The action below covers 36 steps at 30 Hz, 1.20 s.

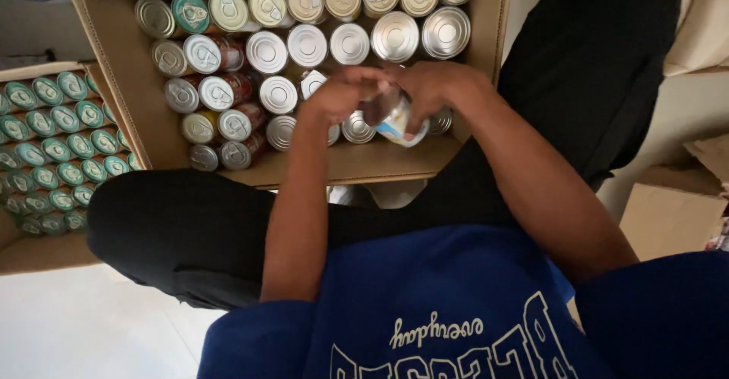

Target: Stocking canned food items from a cardboard shipping box onto retail shelves.

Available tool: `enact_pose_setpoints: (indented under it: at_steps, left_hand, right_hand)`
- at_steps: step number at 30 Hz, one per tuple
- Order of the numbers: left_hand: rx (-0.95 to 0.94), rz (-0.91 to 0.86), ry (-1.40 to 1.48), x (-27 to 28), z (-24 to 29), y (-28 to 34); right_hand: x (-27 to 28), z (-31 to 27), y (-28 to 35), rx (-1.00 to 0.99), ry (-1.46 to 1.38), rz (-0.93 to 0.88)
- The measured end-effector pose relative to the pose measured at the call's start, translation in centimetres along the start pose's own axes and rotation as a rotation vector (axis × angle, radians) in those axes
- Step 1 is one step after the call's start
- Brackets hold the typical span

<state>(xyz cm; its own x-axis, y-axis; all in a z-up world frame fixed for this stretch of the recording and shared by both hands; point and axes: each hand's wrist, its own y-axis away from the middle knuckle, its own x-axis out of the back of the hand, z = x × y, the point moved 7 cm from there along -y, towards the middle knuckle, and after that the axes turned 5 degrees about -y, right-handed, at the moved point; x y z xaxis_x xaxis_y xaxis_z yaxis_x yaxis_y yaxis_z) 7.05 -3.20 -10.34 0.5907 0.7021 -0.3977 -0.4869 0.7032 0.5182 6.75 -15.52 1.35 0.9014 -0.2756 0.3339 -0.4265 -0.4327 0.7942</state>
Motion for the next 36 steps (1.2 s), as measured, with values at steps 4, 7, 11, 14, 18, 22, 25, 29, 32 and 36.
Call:
enact_pose_setpoints:
  at_steps: [4,7,11,14,18,22,25,29,32,36]
  left_hand:
    - [0.026,-0.054,0.126,1.5,0.4,-0.5]
    - [0.106,0.122,0.197,1.6,1.9,1.0]
    - [0.119,0.076,0.475,-1.6,3.9,3.5]
    - [-0.092,-0.065,0.516,-1.3,4.8,2.9]
    - [-0.281,0.004,0.356,-0.9,6.4,2.5]
    - [-0.256,0.168,0.358,-1.1,6.4,2.0]
    - [-0.281,0.337,0.179,-0.7,7.9,2.7]
    - [-0.341,0.371,0.108,0.2,8.7,3.1]
    - [-0.417,0.357,0.088,1.5,8.4,2.4]
    - [-0.544,0.31,0.095,3.7,7.9,0.7]
  right_hand:
    - [0.9,1.0,-0.2,0.057,-0.042,0.011]
    - [2.2,0.1,1.5,0.148,-0.106,-0.007]
    - [3.4,0.2,3.2,0.162,-0.415,-0.037]
    - [4.9,0.9,3.6,0.285,-0.551,0.01]
    - [6.3,2.4,3.2,0.29,-0.814,0.089]
    - [6.8,3.4,2.4,0.204,-0.77,0.188]
    - [7.2,4.2,1.6,0.283,-0.613,0.276]
    - [7.5,3.7,1.0,0.377,-0.65,0.36]
    - [8.7,2.2,2.0,0.37,-0.714,0.428]
    - [10.1,0.4,2.4,0.527,-0.929,0.516]
